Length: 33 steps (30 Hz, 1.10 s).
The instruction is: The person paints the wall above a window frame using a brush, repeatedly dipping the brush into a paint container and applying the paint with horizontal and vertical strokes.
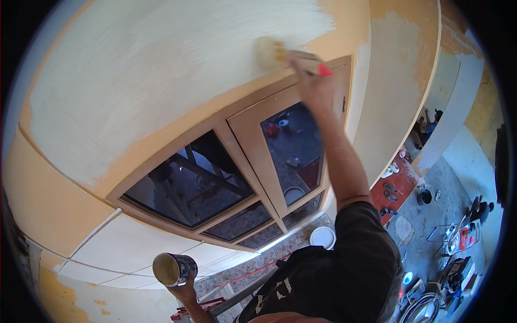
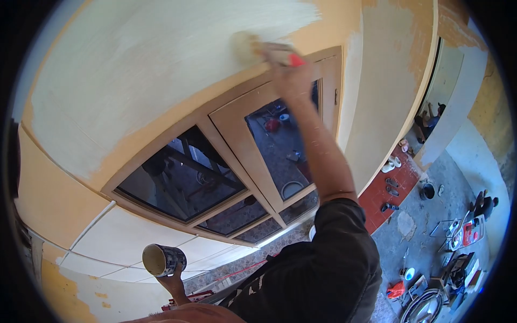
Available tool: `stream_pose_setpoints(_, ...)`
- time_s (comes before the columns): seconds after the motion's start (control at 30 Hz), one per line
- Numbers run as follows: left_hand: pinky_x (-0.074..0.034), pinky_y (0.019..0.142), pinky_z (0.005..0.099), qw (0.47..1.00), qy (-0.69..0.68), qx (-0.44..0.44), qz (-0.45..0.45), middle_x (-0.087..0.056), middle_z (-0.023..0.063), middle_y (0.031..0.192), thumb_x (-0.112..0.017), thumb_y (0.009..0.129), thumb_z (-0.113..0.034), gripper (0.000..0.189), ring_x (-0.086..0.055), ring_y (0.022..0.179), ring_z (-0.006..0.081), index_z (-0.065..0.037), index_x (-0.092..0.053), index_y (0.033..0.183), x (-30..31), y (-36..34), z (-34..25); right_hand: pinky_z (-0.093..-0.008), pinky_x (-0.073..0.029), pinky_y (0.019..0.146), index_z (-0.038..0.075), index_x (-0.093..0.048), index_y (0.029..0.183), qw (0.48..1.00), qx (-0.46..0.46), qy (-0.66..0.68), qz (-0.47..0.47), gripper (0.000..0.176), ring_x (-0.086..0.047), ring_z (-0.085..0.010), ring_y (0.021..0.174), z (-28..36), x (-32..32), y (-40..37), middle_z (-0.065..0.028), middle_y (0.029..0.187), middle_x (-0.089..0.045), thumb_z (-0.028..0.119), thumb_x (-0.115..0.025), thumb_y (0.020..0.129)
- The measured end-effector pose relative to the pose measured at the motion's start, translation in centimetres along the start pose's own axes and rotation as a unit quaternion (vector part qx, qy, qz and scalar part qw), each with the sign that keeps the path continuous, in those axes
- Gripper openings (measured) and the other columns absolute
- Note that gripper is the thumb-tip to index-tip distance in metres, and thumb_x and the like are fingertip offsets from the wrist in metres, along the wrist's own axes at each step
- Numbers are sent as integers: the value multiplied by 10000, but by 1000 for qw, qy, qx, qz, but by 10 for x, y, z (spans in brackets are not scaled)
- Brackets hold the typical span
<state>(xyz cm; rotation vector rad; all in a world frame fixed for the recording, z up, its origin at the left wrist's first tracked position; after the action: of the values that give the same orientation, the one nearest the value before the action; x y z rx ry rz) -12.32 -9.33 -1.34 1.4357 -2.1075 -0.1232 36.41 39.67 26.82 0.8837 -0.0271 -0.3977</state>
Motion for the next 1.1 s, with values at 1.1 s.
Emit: stream_pose_setpoints(1.1, -363, 1181, 483, 999, -5, 28, 15, -485, 182, 1480, -963, 555, -134, 1195, -483, 1370, 354, -27, -307, 1548, -2, 2, 10, -287, -561, 793, 36, -792, 1032, 985, 28, -125, -118, 230, -738, -126, 864, -80, 104, 78, -73, 952, -795, 234, -789, 914)
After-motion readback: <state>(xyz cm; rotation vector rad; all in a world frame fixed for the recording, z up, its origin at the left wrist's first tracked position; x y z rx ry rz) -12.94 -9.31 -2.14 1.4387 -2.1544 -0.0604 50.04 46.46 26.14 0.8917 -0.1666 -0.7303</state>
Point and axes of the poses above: each hand's wrist, its own y-axis towards the middle knuckle, its own x-axis out of the back of the hand, z = x × y, the point moved 10 cm from there along y, towards the middle knuckle
